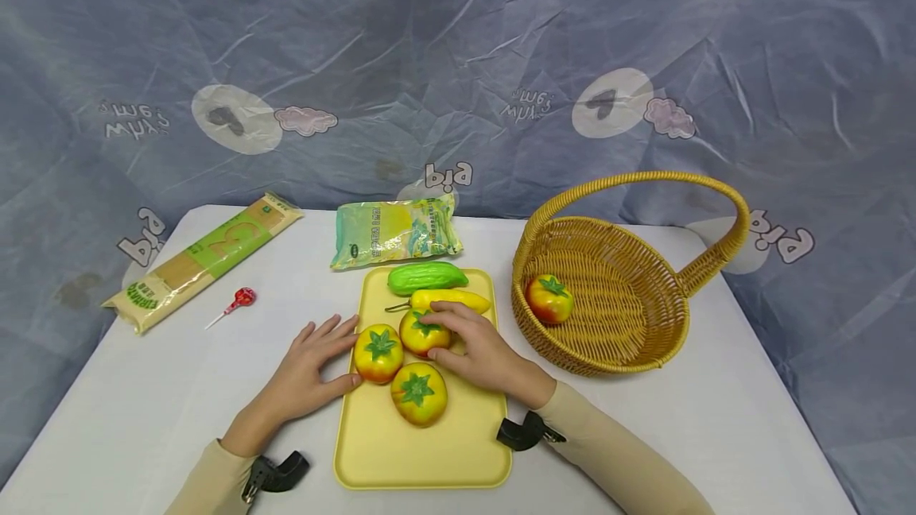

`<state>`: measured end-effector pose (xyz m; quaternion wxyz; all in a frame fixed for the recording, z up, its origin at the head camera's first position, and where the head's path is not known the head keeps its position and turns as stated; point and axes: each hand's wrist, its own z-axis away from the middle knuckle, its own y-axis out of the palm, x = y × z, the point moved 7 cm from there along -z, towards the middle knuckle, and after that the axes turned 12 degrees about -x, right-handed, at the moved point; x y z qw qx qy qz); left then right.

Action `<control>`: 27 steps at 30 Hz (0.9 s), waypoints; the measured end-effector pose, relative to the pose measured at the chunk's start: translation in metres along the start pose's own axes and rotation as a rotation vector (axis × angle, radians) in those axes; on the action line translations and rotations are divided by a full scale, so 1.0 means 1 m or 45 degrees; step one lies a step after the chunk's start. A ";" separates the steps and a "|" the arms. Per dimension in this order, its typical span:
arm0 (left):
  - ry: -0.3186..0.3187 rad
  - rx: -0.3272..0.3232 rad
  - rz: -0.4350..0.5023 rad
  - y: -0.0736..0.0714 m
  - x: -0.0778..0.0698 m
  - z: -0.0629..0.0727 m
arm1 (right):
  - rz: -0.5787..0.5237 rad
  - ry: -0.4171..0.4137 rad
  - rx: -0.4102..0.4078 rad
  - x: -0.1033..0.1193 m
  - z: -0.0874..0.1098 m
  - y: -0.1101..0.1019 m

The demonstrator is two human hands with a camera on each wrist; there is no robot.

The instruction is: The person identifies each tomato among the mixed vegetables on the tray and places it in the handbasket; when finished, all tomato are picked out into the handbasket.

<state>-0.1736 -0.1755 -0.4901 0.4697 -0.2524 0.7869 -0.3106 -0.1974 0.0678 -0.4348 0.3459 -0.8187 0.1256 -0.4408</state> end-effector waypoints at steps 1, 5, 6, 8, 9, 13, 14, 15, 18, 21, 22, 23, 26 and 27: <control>-0.002 0.002 0.000 0.000 0.000 0.000 | 0.005 0.002 0.002 0.000 0.000 0.000; -0.001 0.001 0.001 0.000 0.000 0.000 | 0.025 -0.004 0.011 -0.001 0.001 0.002; 0.000 0.000 0.001 0.000 0.000 0.000 | 0.030 -0.007 0.012 -0.001 0.001 0.002; 0.003 -0.002 0.002 0.000 0.000 0.000 | 0.039 -0.014 0.013 -0.001 0.002 0.003; 0.004 -0.003 0.002 0.000 0.000 0.000 | 0.045 -0.019 0.013 -0.001 0.002 0.003; 0.006 -0.003 0.003 0.000 0.000 0.000 | 0.069 -0.045 0.012 0.000 0.002 0.004; 0.006 -0.003 0.003 0.000 0.000 0.000 | 0.074 -0.050 0.012 0.000 0.002 0.004; 0.006 -0.003 0.004 0.000 0.000 0.000 | 0.076 -0.052 0.013 0.000 0.003 0.005; 0.004 -0.004 0.005 0.000 0.000 0.000 | 0.075 -0.055 0.015 0.000 0.003 0.004; 0.002 -0.002 0.006 0.000 0.000 0.001 | 0.073 -0.052 0.021 0.000 0.004 0.003; 0.001 0.000 0.006 0.000 0.000 0.001 | 0.075 -0.054 0.022 0.001 0.004 0.003; 0.000 0.001 0.007 0.000 0.000 0.001 | 0.079 -0.058 0.024 0.001 0.004 0.002; -0.001 0.002 0.005 0.000 0.000 0.001 | 0.087 -0.063 0.030 0.001 0.006 0.000; -0.002 0.001 0.004 0.000 0.000 0.001 | 0.089 -0.062 0.035 0.002 0.007 -0.001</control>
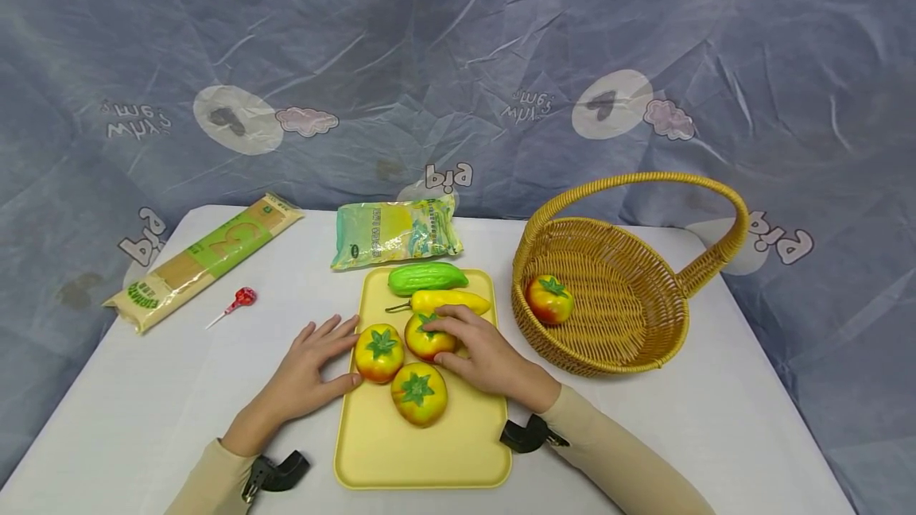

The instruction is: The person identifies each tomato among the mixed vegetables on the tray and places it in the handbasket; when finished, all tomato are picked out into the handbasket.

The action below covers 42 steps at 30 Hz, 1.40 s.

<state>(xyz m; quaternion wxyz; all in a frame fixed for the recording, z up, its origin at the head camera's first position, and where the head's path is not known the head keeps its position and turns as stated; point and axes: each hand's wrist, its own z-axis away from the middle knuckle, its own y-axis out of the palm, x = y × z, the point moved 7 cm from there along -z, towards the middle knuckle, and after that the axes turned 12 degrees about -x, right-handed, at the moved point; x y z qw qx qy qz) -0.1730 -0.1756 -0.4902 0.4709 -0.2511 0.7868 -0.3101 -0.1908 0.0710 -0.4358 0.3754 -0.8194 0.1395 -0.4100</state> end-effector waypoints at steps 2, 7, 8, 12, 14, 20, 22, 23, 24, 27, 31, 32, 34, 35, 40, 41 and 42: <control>-0.001 -0.001 -0.001 0.000 0.000 0.000 | 0.001 0.005 0.015 0.000 0.002 -0.002; -0.005 0.000 -0.001 0.000 0.001 0.001 | 0.006 0.017 0.062 0.001 0.006 -0.005; -0.005 0.001 -0.003 0.001 0.001 0.001 | 0.006 0.015 0.068 0.001 0.007 -0.006; -0.003 0.002 -0.001 0.001 0.001 0.001 | -0.011 0.006 0.053 0.001 0.011 -0.012; -0.002 0.002 0.002 0.001 0.001 0.001 | -0.016 0.002 0.040 0.000 0.013 -0.015; 0.008 0.000 0.008 -0.001 -0.001 0.000 | -0.022 0.042 0.004 -0.008 0.022 -0.024; 0.012 0.000 0.010 -0.001 -0.001 0.000 | -0.031 0.053 -0.004 -0.011 0.024 -0.026; 0.014 -0.003 0.011 -0.001 -0.002 0.000 | -0.039 0.059 -0.007 -0.012 0.024 -0.026; 0.016 -0.004 0.011 0.000 -0.001 0.000 | -0.052 0.066 -0.010 -0.012 0.024 -0.026; 0.020 -0.007 0.004 0.001 -0.001 0.000 | -0.079 0.073 -0.032 -0.015 0.023 -0.025; 0.020 -0.010 0.002 0.001 0.000 0.000 | -0.150 0.070 -0.056 -0.019 0.023 -0.020; 0.018 -0.010 0.003 0.000 0.000 0.000 | -0.176 0.073 -0.054 -0.020 0.023 -0.018; 0.015 -0.009 0.007 0.000 0.000 -0.001 | -0.234 0.085 -0.043 -0.022 0.023 -0.015; 0.014 -0.008 0.009 0.000 0.000 -0.001 | -0.258 0.091 -0.037 -0.022 0.023 -0.014; 0.008 -0.006 0.004 0.000 0.000 0.000 | -0.304 0.117 -0.023 -0.025 0.024 -0.010; 0.008 -0.008 0.002 0.000 0.000 0.000 | -0.302 0.121 -0.028 -0.026 0.024 -0.009; 0.009 -0.009 0.003 0.000 0.000 0.000 | -0.303 0.125 -0.034 -0.027 0.024 -0.010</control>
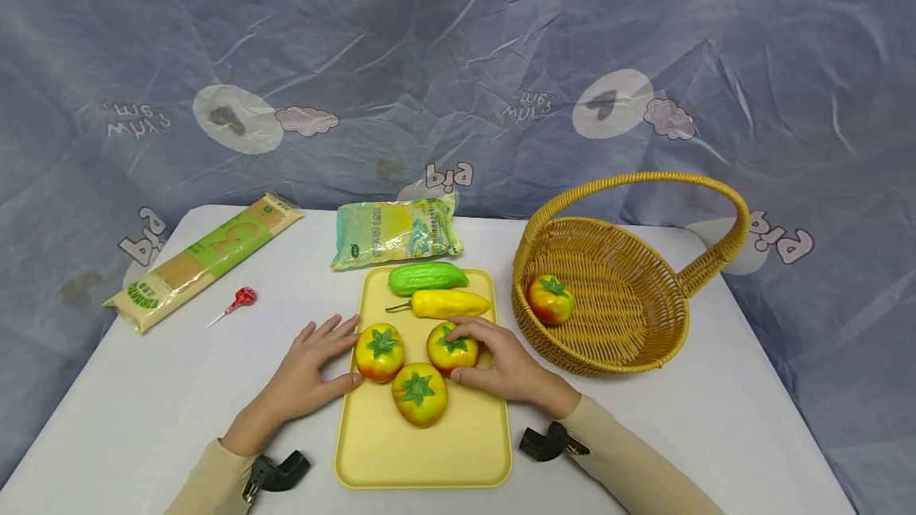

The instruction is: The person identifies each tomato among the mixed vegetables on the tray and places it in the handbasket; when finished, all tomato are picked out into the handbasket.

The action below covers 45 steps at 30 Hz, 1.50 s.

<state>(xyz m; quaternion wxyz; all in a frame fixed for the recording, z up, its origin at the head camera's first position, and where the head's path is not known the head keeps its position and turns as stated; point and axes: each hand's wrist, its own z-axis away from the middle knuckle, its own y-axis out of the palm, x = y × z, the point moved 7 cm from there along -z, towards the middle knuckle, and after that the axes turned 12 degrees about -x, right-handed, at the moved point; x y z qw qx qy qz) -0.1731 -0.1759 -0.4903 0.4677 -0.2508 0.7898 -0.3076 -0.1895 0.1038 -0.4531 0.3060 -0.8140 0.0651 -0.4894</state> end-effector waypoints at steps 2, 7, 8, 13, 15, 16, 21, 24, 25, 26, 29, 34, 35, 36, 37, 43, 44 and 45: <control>0.001 -0.001 0.000 0.000 0.000 0.000 | 0.000 -0.002 -0.013 0.000 0.000 -0.001; 0.005 -0.003 -0.001 0.000 0.000 0.000 | -0.004 -0.001 -0.018 0.001 -0.001 -0.002; 0.005 -0.004 -0.001 0.000 0.000 0.000 | -0.005 0.004 -0.015 0.001 -0.001 -0.003; 0.008 -0.004 -0.002 -0.001 0.000 0.000 | -0.011 0.029 0.024 0.000 -0.001 -0.002; 0.009 -0.006 -0.001 -0.001 -0.001 0.000 | -0.015 0.039 0.052 -0.001 -0.001 -0.001; 0.011 -0.006 -0.001 -0.001 -0.001 0.000 | -0.017 0.043 0.065 -0.001 -0.001 -0.001; 0.018 -0.015 -0.001 -0.001 -0.002 -0.001 | -0.005 0.017 0.094 -0.001 -0.002 -0.001; 0.018 -0.018 -0.002 -0.001 -0.002 -0.001 | 0.004 0.006 0.100 -0.001 -0.002 -0.002; 0.018 -0.018 -0.003 -0.001 -0.002 -0.001 | 0.007 0.003 0.102 -0.001 -0.001 -0.002; 0.018 -0.018 -0.004 -0.001 -0.002 -0.001 | 0.008 0.001 0.104 -0.001 -0.001 -0.001; 0.015 -0.016 -0.009 -0.001 -0.002 0.000 | 0.012 -0.005 0.107 -0.001 -0.001 -0.001; -0.008 -0.005 -0.016 0.000 -0.001 0.000 | 0.018 -0.009 0.112 -0.001 -0.001 -0.001; -0.013 -0.002 -0.017 0.000 0.000 0.000 | 0.022 -0.008 0.117 -0.001 -0.001 -0.002; -0.017 0.000 -0.017 0.000 0.000 0.000 | 0.024 -0.005 0.123 -0.001 -0.001 -0.002; -0.019 0.001 -0.019 0.000 0.000 0.000 | 0.029 -0.002 0.130 -0.001 -0.001 -0.003; -0.022 0.003 -0.023 0.000 -0.001 -0.001 | 0.049 0.008 0.170 0.003 -0.001 -0.007; -0.024 0.004 -0.024 0.000 -0.001 -0.001 | 0.048 0.008 0.174 0.003 -0.001 -0.008; -0.025 0.005 -0.023 0.000 -0.001 -0.001 | 0.048 0.008 0.178 0.004 -0.001 -0.008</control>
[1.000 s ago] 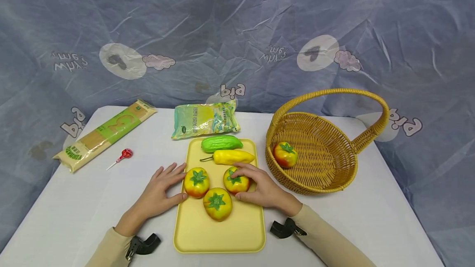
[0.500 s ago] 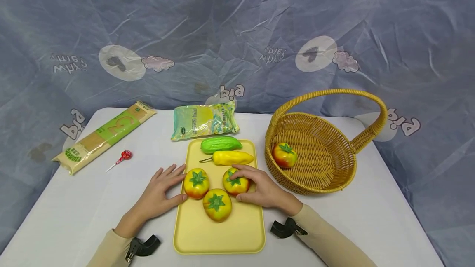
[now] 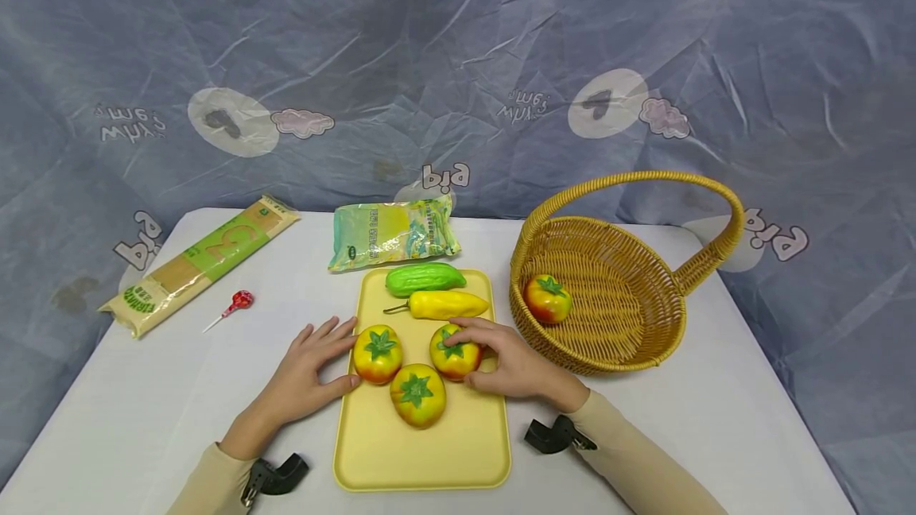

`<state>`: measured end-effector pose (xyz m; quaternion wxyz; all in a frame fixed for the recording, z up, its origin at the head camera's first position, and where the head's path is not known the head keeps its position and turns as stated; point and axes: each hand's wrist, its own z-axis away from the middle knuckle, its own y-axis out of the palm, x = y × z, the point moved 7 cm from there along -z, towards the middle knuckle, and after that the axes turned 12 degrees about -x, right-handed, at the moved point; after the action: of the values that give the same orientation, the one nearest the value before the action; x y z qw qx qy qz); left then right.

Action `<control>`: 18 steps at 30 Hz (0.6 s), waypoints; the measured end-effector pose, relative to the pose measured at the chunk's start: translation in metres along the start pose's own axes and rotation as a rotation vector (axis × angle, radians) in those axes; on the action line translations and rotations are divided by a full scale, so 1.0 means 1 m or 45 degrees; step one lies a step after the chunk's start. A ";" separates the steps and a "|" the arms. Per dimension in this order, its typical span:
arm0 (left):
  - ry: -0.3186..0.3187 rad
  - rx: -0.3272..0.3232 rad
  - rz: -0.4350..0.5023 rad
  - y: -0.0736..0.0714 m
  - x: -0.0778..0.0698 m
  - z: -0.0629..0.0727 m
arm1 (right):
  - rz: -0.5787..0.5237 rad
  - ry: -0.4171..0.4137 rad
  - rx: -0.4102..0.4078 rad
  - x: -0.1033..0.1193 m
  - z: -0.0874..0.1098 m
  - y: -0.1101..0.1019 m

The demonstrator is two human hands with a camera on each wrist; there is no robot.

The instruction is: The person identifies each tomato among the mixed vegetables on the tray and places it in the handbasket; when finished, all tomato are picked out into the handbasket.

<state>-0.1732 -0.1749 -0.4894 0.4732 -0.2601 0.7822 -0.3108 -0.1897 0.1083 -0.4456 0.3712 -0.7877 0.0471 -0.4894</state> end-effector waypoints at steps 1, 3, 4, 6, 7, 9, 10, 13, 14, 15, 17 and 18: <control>-0.003 0.002 -0.001 0.000 0.000 0.000 | 0.003 0.000 0.004 0.000 0.000 0.000; -0.010 0.006 -0.002 0.001 0.000 0.000 | 0.004 0.002 0.013 0.000 0.000 -0.001; -0.011 0.007 -0.002 0.001 0.001 0.000 | 0.005 0.003 0.016 0.000 0.001 -0.001; -0.013 0.009 -0.002 0.001 0.001 0.000 | 0.002 0.004 0.025 0.000 0.001 -0.002; -0.014 0.010 -0.004 0.002 0.001 0.000 | -0.002 0.006 0.030 0.000 0.001 -0.002; -0.015 0.011 -0.005 0.002 0.002 0.000 | -0.030 0.019 0.043 0.000 0.001 -0.002; -0.016 0.011 -0.005 0.002 0.002 0.000 | -0.047 0.025 0.050 0.000 0.001 -0.002; -0.014 0.012 -0.007 0.002 0.002 0.000 | -0.095 0.051 0.066 0.000 0.002 -0.002; -0.014 0.012 -0.007 0.002 0.001 0.000 | -0.110 0.060 0.070 -0.001 0.002 -0.002; -0.014 0.012 -0.007 0.002 0.001 0.000 | -0.118 0.067 0.073 -0.001 0.002 -0.002; -0.013 0.012 -0.007 0.002 0.001 0.000 | -0.123 0.077 0.075 -0.001 0.002 -0.002; -0.013 0.013 -0.007 0.002 0.001 0.000 | -0.124 0.081 0.076 0.000 0.002 -0.002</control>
<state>-0.1740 -0.1742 -0.4914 0.4775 -0.2613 0.7777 -0.3145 -0.1889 0.1106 -0.4453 0.3686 -0.7616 0.0058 -0.5329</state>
